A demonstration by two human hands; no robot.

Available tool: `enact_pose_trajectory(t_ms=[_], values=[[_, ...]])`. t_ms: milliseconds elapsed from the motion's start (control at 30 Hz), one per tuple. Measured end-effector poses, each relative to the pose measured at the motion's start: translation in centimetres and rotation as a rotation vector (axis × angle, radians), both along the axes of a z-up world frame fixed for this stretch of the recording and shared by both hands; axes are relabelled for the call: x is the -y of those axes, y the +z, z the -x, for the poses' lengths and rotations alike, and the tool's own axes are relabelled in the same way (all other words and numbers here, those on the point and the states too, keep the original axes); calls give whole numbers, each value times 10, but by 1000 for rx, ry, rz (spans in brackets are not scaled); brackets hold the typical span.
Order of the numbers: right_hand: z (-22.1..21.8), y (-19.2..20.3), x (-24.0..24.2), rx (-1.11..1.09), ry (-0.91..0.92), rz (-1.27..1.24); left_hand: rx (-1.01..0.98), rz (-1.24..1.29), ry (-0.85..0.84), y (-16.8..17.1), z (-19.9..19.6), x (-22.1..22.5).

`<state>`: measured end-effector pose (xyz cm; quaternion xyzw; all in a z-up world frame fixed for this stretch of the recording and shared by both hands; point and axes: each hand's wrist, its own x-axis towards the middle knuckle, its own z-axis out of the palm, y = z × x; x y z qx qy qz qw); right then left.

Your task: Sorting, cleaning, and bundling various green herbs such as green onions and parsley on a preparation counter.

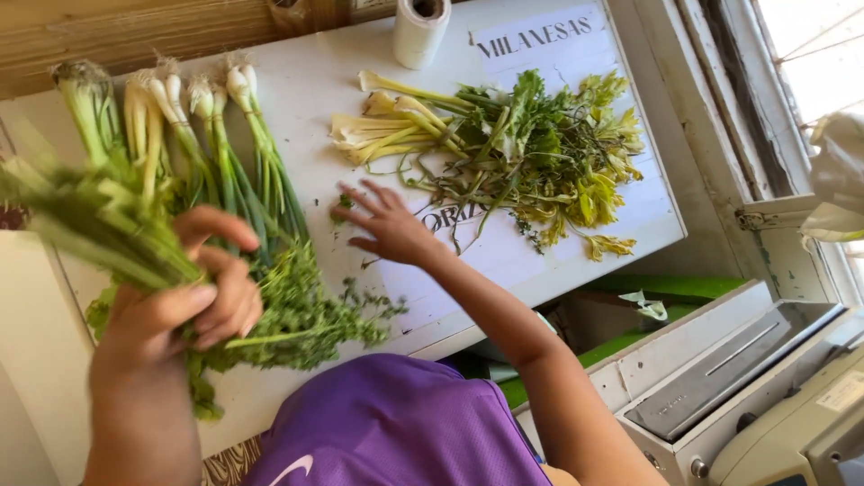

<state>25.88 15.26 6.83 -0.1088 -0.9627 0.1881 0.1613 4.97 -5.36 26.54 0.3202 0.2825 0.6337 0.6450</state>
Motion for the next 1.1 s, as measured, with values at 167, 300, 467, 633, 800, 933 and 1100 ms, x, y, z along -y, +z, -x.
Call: enact_pose_trajectory(t_ms=[167, 300, 467, 633, 800, 933, 1100], values=[[-24, -47, -34, 109, 7, 93, -30, -5, 91, -3, 20, 52], [-107, -35, -80, 138, -52, -102, -174, -78, 16, -28, 54, 85], [-172, 22, -93, 154, -108, -324, 1, -11, 215, -49, 44, 90], [-199, 5, -118, 282, -165, -182, 67, 14, 279, -34, 27, 63], [-209, 18, -172, -147, -498, -411, 102, 77, 275, -19, 8, 45], [-210, 57, -183, -93, -709, -250, 137, 64, 233, -11, 1, 26], [-168, 83, -154, 121, -773, -386, 214, -15, 270, -22, -13, 0]])
